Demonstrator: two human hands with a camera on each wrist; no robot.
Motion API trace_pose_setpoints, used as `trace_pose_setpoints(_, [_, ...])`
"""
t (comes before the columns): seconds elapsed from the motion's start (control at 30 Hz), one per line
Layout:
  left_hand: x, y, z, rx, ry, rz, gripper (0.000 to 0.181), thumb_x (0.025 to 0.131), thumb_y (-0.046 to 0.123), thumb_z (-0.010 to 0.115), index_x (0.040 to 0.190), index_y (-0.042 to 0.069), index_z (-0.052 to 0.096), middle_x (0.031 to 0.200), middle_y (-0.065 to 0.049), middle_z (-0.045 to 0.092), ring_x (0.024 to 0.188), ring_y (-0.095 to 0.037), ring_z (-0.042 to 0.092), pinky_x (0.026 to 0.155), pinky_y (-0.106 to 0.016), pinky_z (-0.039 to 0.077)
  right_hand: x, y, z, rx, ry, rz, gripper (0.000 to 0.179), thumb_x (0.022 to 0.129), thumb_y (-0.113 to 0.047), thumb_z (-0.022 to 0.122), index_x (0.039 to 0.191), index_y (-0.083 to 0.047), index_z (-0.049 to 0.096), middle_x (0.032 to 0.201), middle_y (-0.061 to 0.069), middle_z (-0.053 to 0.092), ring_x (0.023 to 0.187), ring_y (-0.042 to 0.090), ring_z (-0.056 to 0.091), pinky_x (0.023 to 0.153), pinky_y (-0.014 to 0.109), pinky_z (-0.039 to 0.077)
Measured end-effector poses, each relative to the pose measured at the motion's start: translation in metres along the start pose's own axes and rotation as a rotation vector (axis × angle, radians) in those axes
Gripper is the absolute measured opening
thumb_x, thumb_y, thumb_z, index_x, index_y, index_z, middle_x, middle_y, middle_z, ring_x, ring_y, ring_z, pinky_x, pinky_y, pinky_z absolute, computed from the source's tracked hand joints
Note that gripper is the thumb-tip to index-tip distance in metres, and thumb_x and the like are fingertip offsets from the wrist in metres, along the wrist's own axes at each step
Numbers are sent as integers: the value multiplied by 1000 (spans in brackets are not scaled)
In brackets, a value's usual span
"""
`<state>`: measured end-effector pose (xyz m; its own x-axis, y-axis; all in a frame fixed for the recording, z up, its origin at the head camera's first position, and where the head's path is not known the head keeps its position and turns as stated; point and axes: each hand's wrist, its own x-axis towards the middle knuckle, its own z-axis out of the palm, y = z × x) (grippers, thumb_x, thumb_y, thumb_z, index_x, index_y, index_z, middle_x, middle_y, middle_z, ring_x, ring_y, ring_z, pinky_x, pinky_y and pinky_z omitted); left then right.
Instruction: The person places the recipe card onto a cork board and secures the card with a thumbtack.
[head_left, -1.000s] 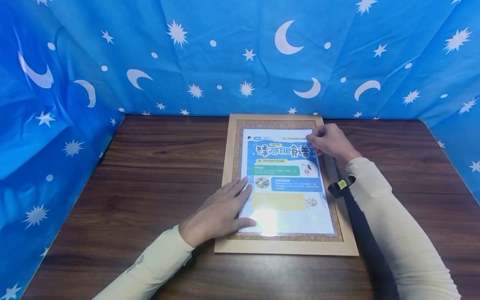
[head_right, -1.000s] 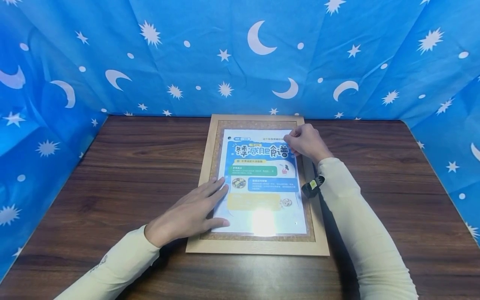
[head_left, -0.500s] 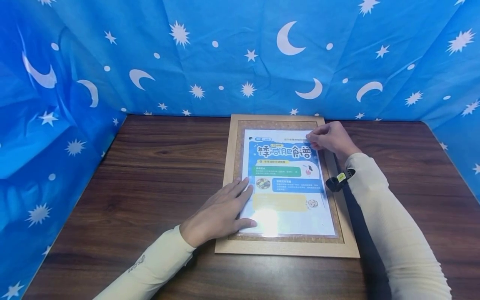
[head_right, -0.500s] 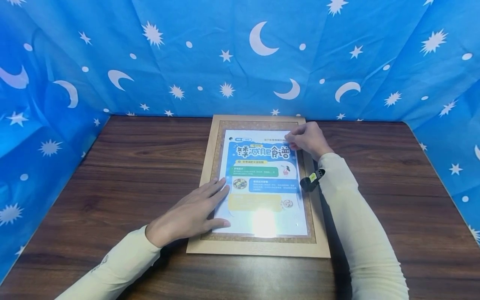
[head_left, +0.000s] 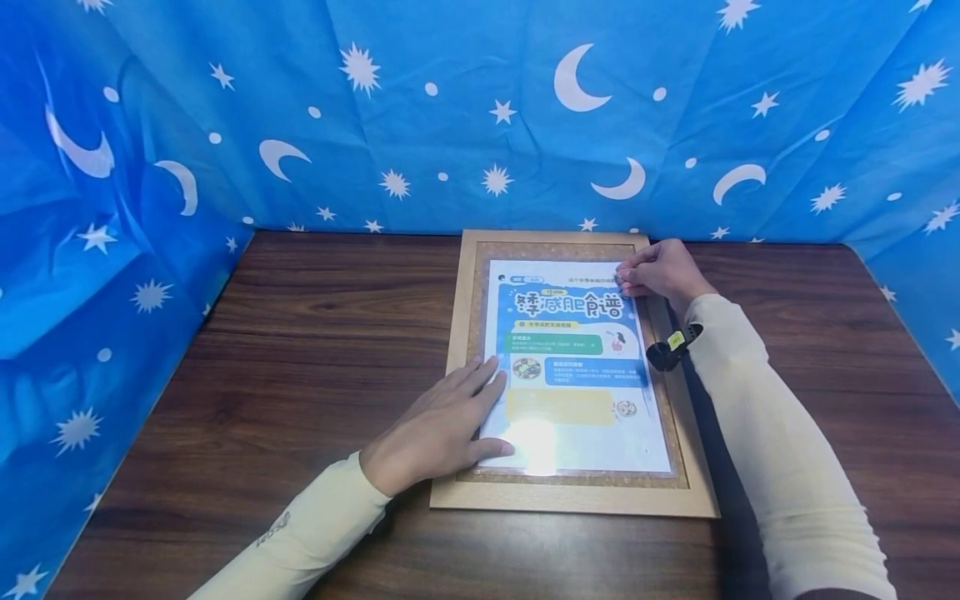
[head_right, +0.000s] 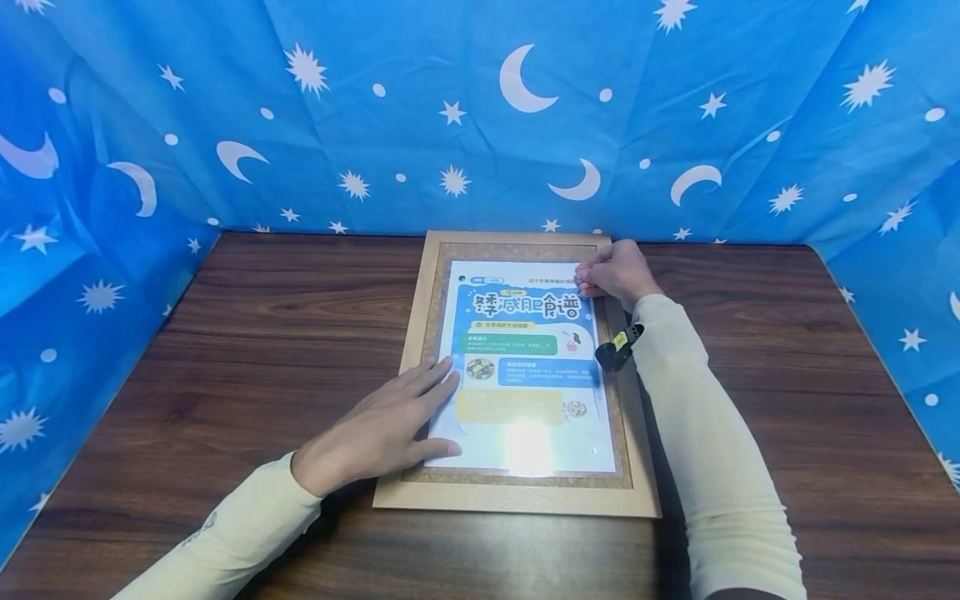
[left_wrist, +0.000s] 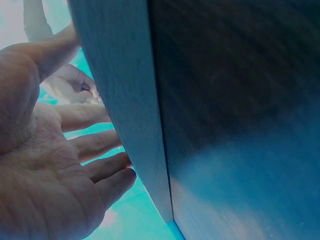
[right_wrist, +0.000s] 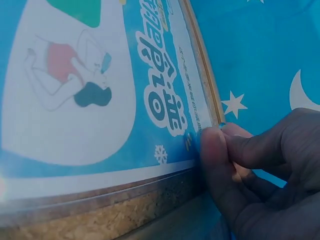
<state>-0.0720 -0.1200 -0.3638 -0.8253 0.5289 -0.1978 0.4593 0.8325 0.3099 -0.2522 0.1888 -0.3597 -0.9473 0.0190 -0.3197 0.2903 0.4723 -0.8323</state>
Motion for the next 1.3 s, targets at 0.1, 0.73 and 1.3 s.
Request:
trace_pose_setpoints(0.1, [0, 0, 0, 4, 1, 3, 84, 86, 56, 59, 149, 9, 29, 157, -9, 15, 144, -26, 9, 116, -43, 12, 1, -2, 1, -27, 2, -1, 26, 92, -10, 61, 115, 2, 63, 105, 18, 64, 80, 19, 69, 78, 31, 56])
trace_pose_setpoints(0.73, [0, 0, 0, 0, 3, 4, 84, 86, 56, 58, 149, 8, 28, 157, -10, 14, 144, -27, 9, 116, -42, 12, 6, -7, 3, -101, -24, -13, 23, 91, -10, 62, 107, 5, 66, 92, 15, 65, 75, 21, 65, 74, 30, 56])
trace_pose_setpoints(1.3, [0, -1, 0, 5, -2, 0, 84, 86, 56, 58, 149, 9, 28, 157, -9, 14, 144, -26, 8, 116, -42, 12, 8, -9, 1, -87, -49, 21, 26, 89, -11, 63, 110, 6, 60, 90, 15, 65, 77, 22, 67, 76, 33, 56])
